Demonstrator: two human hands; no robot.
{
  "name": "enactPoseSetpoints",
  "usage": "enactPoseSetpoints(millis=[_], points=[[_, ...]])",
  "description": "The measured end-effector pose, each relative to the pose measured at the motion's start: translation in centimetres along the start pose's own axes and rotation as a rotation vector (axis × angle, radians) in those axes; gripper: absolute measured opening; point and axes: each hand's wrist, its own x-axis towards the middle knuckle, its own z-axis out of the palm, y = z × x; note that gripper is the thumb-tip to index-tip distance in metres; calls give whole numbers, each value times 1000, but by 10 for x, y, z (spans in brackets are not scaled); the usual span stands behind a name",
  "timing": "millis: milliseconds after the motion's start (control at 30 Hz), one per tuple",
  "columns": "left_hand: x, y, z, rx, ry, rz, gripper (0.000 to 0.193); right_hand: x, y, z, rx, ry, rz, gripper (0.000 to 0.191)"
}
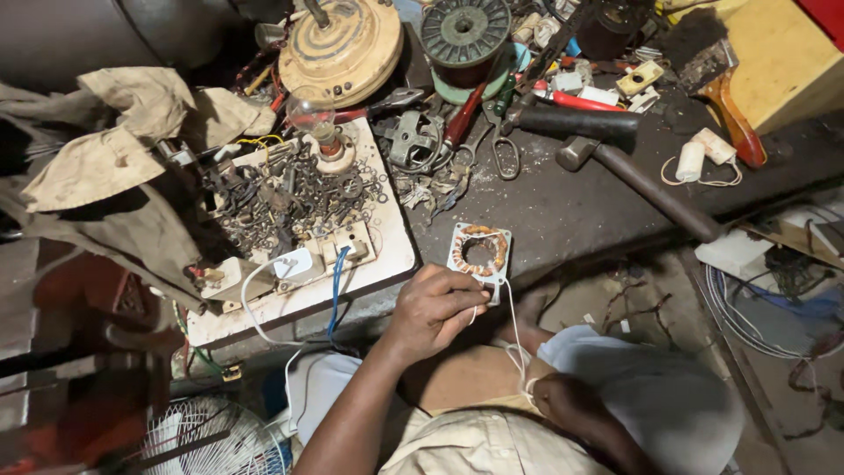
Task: The person sits at a cluttered workbench and winds white-insulated wire by hand around a motor stator, threading the wire through the stator slots and pulling loops tight, repeatedly turning the stator to work around its circumference.
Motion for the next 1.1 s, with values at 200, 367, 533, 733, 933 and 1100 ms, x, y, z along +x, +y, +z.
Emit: enactPoseSetpoints(millis=[200, 367, 533, 733, 933, 1100], points=[[1, 1, 2, 15, -1, 8, 15, 9, -9, -34, -42, 210, 270, 15], [-1, 1, 0, -13, -18, -9, 17, 50, -55, -68, 191, 601, -7, 18], [-1, 2, -2, -21, -13, -34, 16, 79, -69, -76, 378, 611, -116, 17], [-2, 1, 0, -15, -16, -22, 15, 78, -52, -59, 633, 597, -11, 20], [0, 1, 1, -13, 5, -21, 15, 86, -38, -63, 493, 556, 27, 34], [1, 4, 0, -18, 4, -25, 15, 96, -42, -59, 690, 505, -98, 22]])
